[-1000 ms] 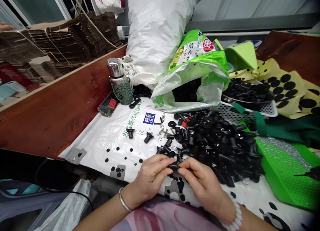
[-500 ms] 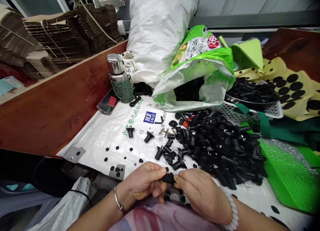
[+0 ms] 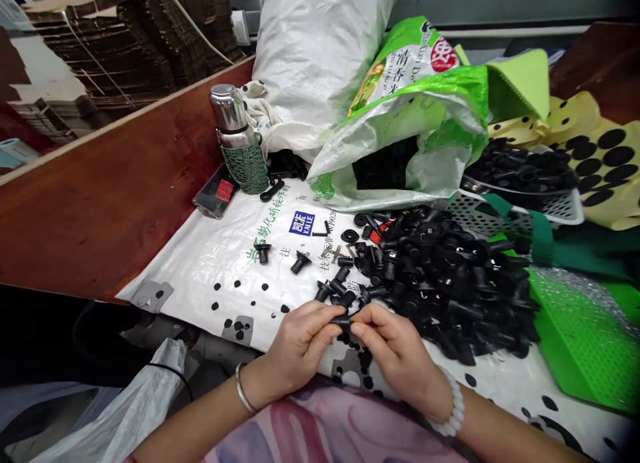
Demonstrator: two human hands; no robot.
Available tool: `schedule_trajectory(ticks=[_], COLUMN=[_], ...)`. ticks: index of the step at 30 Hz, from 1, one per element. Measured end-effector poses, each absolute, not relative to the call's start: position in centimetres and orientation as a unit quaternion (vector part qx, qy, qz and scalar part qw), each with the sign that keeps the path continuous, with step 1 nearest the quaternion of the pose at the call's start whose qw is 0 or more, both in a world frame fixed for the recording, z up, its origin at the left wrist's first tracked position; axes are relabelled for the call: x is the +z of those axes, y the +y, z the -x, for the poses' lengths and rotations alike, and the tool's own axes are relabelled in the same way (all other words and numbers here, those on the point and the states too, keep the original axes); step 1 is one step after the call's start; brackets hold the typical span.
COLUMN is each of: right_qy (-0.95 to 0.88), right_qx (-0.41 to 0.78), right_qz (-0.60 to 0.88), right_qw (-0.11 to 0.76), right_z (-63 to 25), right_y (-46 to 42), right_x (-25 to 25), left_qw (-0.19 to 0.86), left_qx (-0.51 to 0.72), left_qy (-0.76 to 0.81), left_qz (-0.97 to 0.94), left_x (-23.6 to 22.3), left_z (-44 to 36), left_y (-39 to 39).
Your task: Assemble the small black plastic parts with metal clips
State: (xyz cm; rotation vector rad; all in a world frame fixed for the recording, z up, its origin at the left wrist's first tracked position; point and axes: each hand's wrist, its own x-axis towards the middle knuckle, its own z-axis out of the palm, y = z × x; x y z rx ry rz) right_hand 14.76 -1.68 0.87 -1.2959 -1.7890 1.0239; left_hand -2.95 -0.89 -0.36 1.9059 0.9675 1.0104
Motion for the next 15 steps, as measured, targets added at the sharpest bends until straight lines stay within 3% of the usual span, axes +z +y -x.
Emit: schedule_trajectory(ticks=[4,11,15], right_qy=[-0.566,-0.465,-0.562], right_qx=[0.547,0.646,0.564], right_qz=[0.523,0.526,0.527], right_qw=[0.329,0.3,0.297], right_z=[-14.5,-14.1,-14.3], right_y=[-1.6,-1.5,-1.7], right_x=[1.1,1.3,1.5], left_qw=[0.299,0.172,0.19], left_qx=[0.429,0.44,0.444], left_qy=[0.33,0.278,0.285], left_qz=[-0.786,-0.837,-0.828], left_x=[-0.8,-1.4,-1.6], left_z=[2.9,3.4,3.3], left_y=[-1.0,-0.9,-0.8])
